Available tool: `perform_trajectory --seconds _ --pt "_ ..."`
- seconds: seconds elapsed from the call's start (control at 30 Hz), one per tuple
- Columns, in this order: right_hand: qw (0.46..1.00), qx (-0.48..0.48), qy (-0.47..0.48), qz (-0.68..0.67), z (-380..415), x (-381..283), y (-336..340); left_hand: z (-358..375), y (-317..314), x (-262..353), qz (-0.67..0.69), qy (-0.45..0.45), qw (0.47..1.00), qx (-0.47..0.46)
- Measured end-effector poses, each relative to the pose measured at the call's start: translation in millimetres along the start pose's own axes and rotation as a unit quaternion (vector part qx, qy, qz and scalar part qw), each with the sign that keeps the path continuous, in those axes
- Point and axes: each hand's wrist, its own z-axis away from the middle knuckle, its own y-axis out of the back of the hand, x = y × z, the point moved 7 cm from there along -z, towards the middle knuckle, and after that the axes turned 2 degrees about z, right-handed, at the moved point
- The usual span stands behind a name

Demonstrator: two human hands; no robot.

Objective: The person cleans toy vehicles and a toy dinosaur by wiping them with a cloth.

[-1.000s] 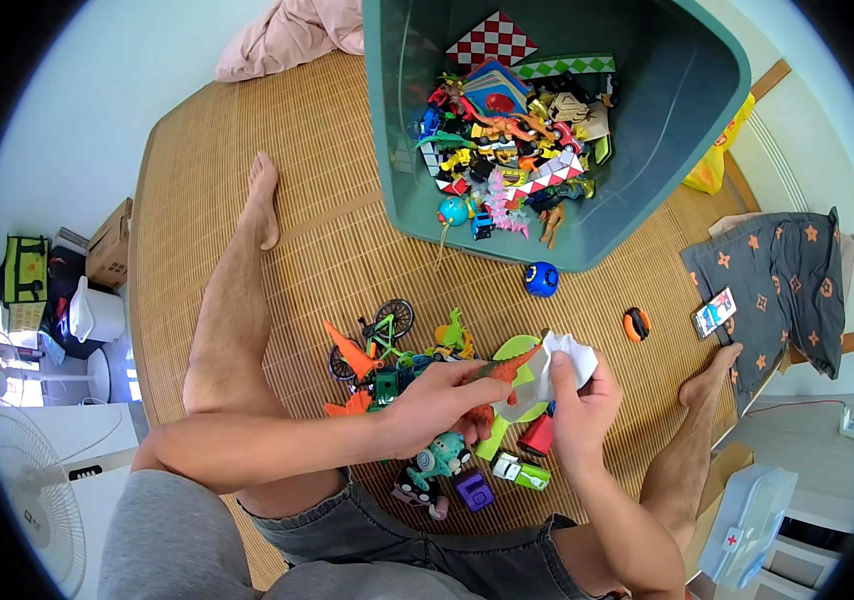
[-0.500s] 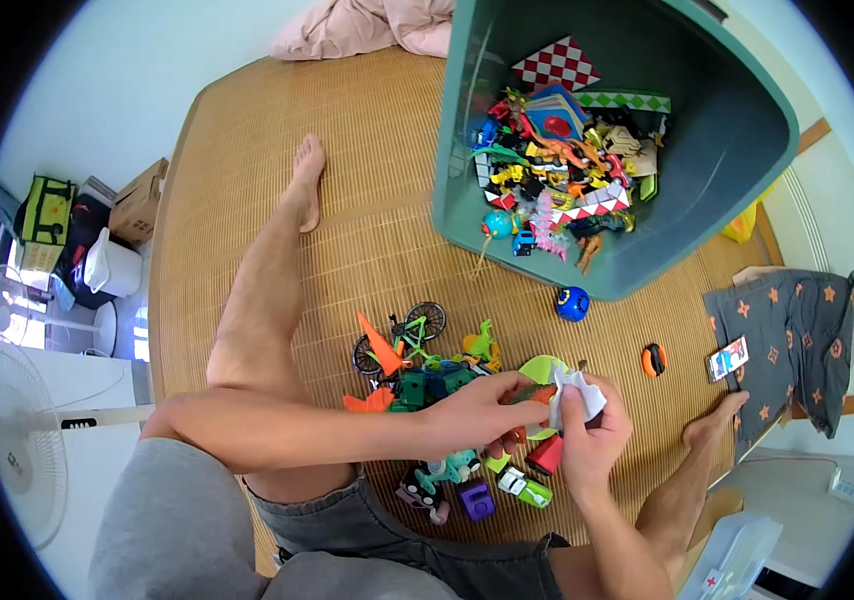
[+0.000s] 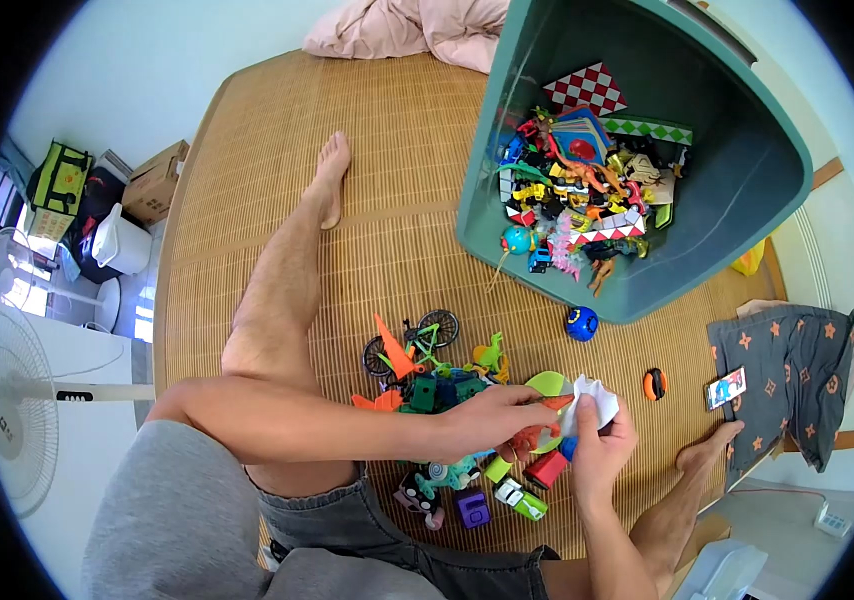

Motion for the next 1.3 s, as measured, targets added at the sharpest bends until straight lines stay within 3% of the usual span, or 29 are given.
perform_trajectory --seconds 0.23,0.3,0.73,0.87,1.13,1.3 --pt "1.000 0.009 -0.002 0.003 5 4 2 -5 5 -3 -0.015 -0.004 1.000 0.015" --pt "0.998 -0.015 0.058 0.016 5 -3 -3 -4 5 -2 0.004 -0.007 1.000 0.022" --pt "0.996 -0.053 0.055 0.042 4 -2 -8 1 0 0 0.001 -0.008 1.000 0.014" --pt "0.996 -0.037 0.062 0.045 3 2 -6 0 1 -1 0.007 -0.016 1.000 0.009" --pt "0.996 0.036 0.037 -0.072 5 -11 6 2 8 1 0.053 0.002 0.997 0.049" --pt "0.998 0.002 0.063 -0.002 4 -8 -1 -3 11 0 0.025 -0.017 0.998 0.048"
